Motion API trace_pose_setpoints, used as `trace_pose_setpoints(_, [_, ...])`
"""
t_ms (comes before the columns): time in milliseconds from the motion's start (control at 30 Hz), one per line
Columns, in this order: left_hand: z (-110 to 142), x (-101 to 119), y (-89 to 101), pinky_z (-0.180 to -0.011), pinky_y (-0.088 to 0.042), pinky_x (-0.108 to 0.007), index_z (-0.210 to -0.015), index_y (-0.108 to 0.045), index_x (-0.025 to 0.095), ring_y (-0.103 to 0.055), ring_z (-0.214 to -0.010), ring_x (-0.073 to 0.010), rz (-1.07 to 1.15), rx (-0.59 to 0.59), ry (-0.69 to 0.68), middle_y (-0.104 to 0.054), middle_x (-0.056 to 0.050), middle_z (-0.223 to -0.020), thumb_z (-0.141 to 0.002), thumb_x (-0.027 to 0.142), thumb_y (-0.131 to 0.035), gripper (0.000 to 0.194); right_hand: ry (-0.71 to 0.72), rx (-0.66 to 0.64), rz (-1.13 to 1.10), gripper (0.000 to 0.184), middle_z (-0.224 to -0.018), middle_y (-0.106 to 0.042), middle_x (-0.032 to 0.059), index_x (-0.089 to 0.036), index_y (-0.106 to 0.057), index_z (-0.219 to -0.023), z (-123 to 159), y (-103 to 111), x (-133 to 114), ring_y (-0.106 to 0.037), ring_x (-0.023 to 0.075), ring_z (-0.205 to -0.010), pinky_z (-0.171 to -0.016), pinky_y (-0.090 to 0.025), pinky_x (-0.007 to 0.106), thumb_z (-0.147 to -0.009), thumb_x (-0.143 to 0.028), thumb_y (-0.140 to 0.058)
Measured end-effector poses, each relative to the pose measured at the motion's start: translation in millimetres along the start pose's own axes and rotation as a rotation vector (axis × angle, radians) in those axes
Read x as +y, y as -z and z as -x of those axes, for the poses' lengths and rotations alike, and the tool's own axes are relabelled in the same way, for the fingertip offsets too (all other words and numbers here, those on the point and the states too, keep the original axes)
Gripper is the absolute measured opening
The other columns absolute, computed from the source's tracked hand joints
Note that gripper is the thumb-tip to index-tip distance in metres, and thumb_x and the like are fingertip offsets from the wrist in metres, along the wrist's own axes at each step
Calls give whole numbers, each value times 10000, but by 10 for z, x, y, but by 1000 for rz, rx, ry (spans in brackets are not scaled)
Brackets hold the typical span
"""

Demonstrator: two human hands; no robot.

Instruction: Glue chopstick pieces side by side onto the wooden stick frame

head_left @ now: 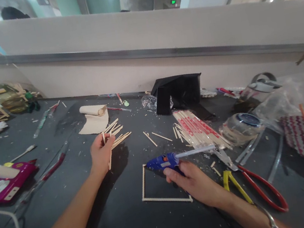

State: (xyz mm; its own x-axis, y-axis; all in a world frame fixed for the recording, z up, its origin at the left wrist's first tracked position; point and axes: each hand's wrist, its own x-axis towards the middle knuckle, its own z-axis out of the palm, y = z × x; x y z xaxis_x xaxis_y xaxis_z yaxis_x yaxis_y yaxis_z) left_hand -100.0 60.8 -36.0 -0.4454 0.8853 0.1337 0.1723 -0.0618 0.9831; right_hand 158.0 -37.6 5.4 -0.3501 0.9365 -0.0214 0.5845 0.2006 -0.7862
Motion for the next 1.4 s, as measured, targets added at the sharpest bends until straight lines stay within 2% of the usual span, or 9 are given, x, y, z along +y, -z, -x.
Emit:
trace_pose_setpoints(267, [-39,-71,5,-470,-276,-211,-761,-611,188,-361,-475,-86,-22,-20,-54,-416,72,-522,-688,397,-655,226,-25,-11,2,393,-708,-591,8,-176,-591,-712,-10,-5,-4,-546,135,-676,-654,-421,228,-930,-441,-399])
trace_pose_setpoints(1400, [-43,-88,13,-468,-274,-217,-759,-626,193,-370,-480,-92,-32,-11,-64,-422,66,-528,-680,412,-659,234,-19,13,67,380,-648,-572,9,-204,-544,-654,-10,-26,6,-554,155,-647,-690,-438,257,-925,-426,-395])
